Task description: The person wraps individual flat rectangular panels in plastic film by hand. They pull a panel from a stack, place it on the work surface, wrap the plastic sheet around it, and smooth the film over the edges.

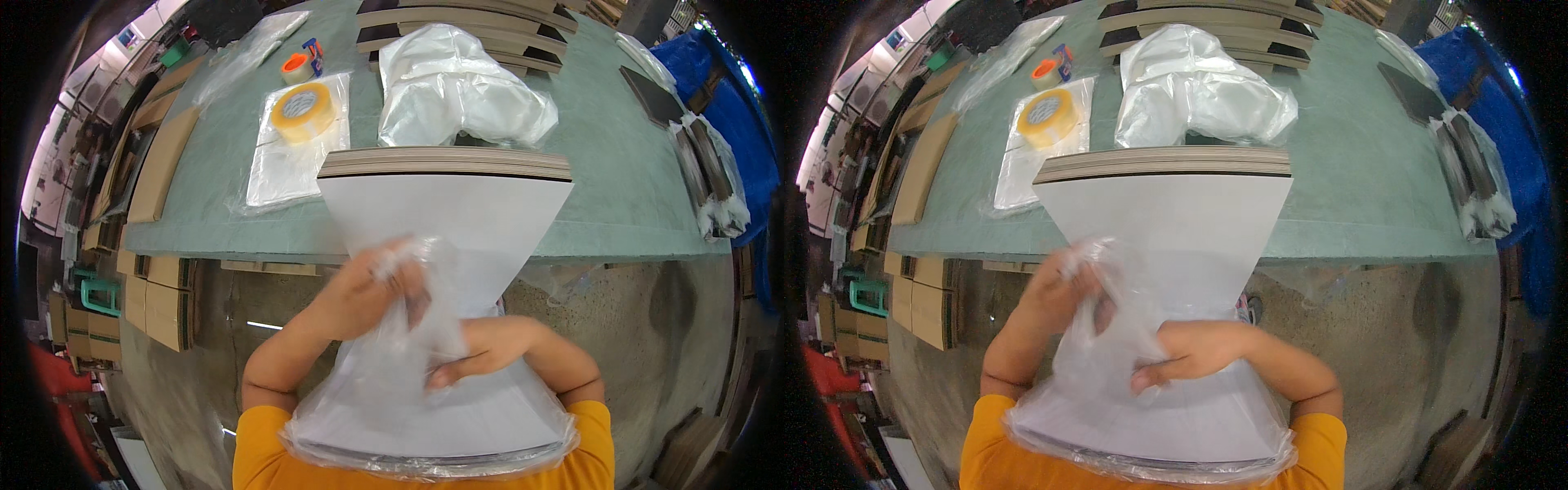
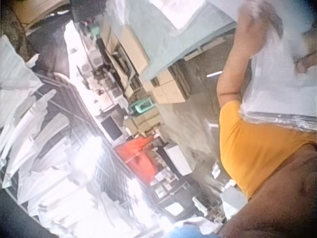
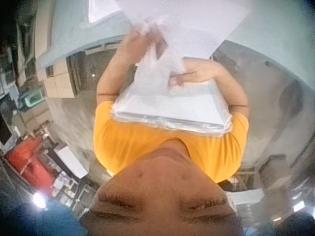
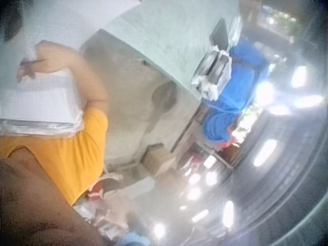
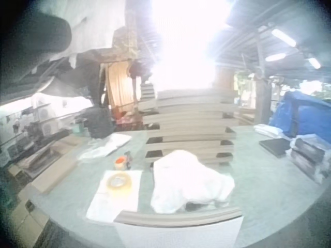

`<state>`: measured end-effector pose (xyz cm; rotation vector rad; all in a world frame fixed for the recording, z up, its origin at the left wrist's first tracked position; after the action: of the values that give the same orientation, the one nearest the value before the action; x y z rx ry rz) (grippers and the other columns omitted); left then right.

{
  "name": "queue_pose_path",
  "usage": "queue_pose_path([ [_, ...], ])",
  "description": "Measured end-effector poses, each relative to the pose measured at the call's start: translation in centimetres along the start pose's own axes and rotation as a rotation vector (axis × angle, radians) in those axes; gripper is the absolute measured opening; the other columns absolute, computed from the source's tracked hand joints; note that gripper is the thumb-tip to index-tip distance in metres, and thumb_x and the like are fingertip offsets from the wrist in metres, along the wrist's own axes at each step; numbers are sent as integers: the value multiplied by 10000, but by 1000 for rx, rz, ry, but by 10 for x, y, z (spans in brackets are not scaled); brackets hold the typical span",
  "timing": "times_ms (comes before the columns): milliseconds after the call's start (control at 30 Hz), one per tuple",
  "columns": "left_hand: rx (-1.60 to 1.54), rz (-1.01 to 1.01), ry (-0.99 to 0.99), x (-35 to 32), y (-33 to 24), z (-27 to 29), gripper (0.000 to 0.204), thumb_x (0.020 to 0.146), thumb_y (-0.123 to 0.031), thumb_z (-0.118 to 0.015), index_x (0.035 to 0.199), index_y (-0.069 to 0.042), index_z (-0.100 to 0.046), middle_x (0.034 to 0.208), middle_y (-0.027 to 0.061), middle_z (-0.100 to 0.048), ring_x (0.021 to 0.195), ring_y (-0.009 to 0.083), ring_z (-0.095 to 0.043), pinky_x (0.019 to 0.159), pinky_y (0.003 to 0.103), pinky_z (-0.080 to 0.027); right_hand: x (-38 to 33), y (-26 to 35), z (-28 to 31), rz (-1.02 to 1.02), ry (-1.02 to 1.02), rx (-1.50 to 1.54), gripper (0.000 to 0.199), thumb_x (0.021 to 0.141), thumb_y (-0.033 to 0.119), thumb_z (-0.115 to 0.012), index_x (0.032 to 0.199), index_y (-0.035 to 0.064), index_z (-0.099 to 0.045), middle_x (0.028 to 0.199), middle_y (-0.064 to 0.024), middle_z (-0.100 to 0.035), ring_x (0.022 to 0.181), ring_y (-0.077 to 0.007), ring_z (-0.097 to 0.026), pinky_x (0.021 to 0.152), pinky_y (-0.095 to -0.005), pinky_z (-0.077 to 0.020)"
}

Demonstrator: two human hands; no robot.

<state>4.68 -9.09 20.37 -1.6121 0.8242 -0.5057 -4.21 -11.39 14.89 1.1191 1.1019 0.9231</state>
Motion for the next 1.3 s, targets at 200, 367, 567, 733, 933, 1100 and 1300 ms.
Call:
queue_pose_path([
  [200,131,-48,227,-27,4,8,233,765,-136,-596,936,9,-536,788,121,-621,765,193,-599,620,313,-477,-60,27,21,233,153,201,330,862,265,-428,867,-23,-590,772,-139,-599,793,-239,-576,743,-347,-431],
  [367,965,-104,772,-44,24,-44,263,687,-141,-565,919,-17,-569,737,164,-588,670,315,-580,579,384,-467,-80,-37,49,-440,-372,-993,257,750,253,-557,814,9,-607,700,-164,-585,687,-296,-580,650,-379,-452],
  [567,1557,339,525,-51,130,28,228,769,-240,-539,761,-13,-551,773,156,-565,719,297,-565,597,372,-453,-115,9,91,-545,-862,-633,152,688,118,-607,811,30,-594,684,-135,-574,664,-221,-561,642,-300,-443],
  [733,817,-261,-313,-58,-28,48,183,715,-134,-621,798,12,-547,641,65,-539,612,184,-534,623,303,-439,-244,57,119,-177,-1921,-881,273,650,28,-576,922,10,-556,789,-128,-564,636,-239,-521,621,-305,-441],
  [933,1310,-508,-996,-61,-81,101,574,565,107,-545,1099,-102,-533,954,66,-495,737,178,-501,598,254,-443,-157,89,109,-221,-1649,-1523,579,529,-84,-445,1072,92,-543,1075,-123,-481,883,-260,-477,669,-300,-436],
  [1100,1519,-509,-765,-52,-68,74,699,510,140,-507,1156,-127,-502,1019,57,-494,780,205,-491,590,257,-444,-174,82,95,-213,-1642,-1410,568,546,-76,-499,1072,128,-568,968,-122,-528,831,-217,-511,676,-269,-439],
  [1300,382,-507,-262,-71,-44,110,383,570,77,-562,944,-4,-579,831,80,-556,775,160,-508,559,257,-418,-200,26,106,277,-1263,24,293,608,25,-629,897,-9,-604,728,-63,-582,662,-118,-549,603,-229,-450],
])
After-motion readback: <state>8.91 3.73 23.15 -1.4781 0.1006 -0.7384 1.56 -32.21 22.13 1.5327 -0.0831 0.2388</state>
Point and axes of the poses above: each hand's wrist, its own x-axis towards the middle knuckle, its own z-axis out of the back of the hand, y = z × x, the point moved 10 cm from there along x, towards the middle knuckle
